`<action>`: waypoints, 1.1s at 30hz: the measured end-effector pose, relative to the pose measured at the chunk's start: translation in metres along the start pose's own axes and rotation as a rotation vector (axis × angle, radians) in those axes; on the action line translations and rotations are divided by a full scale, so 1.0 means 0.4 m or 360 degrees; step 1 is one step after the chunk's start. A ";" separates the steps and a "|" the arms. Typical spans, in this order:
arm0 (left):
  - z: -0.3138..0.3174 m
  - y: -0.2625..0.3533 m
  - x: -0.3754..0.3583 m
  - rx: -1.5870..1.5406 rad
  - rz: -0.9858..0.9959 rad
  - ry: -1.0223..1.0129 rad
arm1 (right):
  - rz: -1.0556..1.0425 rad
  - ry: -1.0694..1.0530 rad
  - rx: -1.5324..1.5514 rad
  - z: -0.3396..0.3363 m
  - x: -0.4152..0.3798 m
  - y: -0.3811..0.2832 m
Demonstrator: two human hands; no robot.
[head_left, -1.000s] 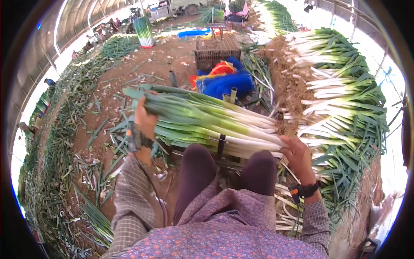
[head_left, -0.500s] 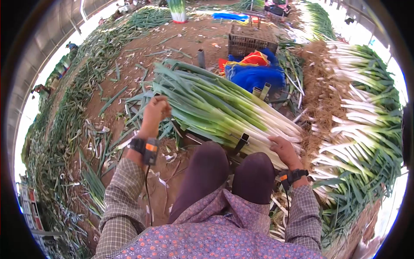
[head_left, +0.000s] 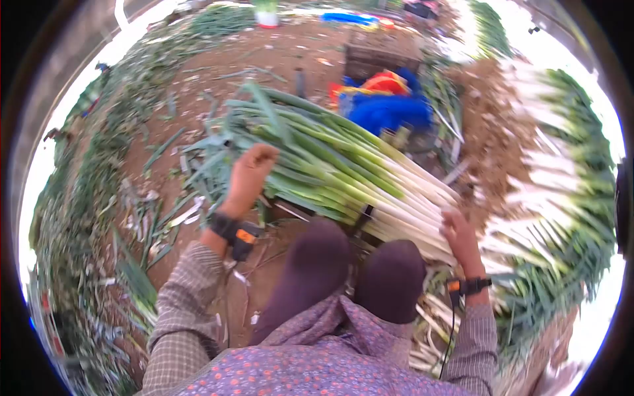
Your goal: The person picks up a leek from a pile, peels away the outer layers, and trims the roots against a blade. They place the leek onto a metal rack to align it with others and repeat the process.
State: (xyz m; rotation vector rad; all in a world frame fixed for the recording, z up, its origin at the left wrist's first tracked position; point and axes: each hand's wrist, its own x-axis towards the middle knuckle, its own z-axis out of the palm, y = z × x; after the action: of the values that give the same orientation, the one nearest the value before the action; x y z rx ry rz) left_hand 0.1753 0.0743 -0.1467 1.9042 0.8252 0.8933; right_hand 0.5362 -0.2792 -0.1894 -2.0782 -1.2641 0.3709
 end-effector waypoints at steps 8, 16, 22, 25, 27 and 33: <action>0.178 0.144 0.089 0.0381 0.0523 -0.1013 | 0.0115 0.0078 0.0005 -0.082 0.006 -0.039; 0.271 0.123 0.074 0.0909 0.0736 -0.1270 | -0.0261 -0.0231 -0.0430 -0.015 0.011 0.025; 0.339 0.092 0.072 0.0955 0.1000 -0.1294 | -0.0264 -0.0255 -0.0804 -0.004 -0.059 0.062; 0.331 0.103 0.072 0.0936 0.0882 -0.1444 | -0.0245 -0.0058 -0.0788 0.033 -0.104 0.042; 0.329 0.087 0.087 0.0855 0.0816 -0.1516 | -0.0104 -0.0100 -0.0874 0.052 -0.124 0.046; 0.340 0.071 0.088 0.0734 0.0619 -0.1615 | -0.0064 -0.0103 -0.0717 0.052 -0.139 0.052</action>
State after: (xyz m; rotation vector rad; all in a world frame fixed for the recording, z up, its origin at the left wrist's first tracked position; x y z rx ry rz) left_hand 0.3118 0.0346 -0.1639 2.5655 0.0221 -0.1638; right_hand 0.5115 -0.3256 -0.2241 -2.4217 -1.5354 0.1425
